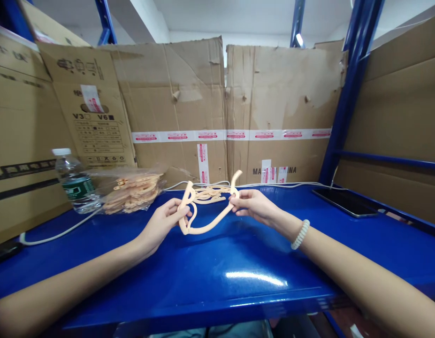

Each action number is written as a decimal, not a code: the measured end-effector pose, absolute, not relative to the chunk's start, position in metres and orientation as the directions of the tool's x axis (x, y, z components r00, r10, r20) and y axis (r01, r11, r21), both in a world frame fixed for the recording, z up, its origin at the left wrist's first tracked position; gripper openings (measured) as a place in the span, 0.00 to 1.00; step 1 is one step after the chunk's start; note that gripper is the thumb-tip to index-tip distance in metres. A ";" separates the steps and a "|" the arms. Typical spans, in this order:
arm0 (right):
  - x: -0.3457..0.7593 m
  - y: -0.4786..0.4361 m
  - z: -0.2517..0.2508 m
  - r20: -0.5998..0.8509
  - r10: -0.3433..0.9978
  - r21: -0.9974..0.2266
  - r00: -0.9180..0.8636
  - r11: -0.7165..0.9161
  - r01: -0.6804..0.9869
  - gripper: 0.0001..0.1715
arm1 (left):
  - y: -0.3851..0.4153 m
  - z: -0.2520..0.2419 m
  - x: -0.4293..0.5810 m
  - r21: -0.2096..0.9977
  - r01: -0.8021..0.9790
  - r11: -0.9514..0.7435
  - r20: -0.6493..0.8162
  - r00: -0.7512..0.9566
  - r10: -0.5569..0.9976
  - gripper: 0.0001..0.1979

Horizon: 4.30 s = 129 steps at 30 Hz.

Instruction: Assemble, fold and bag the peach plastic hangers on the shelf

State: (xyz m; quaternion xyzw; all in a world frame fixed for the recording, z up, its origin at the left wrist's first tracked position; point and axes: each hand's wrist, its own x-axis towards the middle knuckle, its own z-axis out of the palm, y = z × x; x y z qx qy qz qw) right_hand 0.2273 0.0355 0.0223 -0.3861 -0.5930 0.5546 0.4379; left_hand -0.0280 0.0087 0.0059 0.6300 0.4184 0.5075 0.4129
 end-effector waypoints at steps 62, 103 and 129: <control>0.267 0.064 0.025 -0.108 0.946 -0.692 -0.305 0.149 0.706 0.51 | 0.028 0.009 -0.026 0.874 -0.346 0.341 -0.173 0.434 0.884 0.20; 0.190 -0.011 -0.002 0.367 0.487 0.297 -0.793 0.746 0.596 0.12 | -0.003 -0.006 -0.012 0.987 -0.034 -0.156 0.154 0.457 0.876 0.20; 0.229 0.030 0.020 0.243 0.513 -0.137 -0.823 0.858 0.494 0.06 | 0.007 -0.003 -0.014 0.972 -0.207 0.108 -0.054 0.252 0.966 0.15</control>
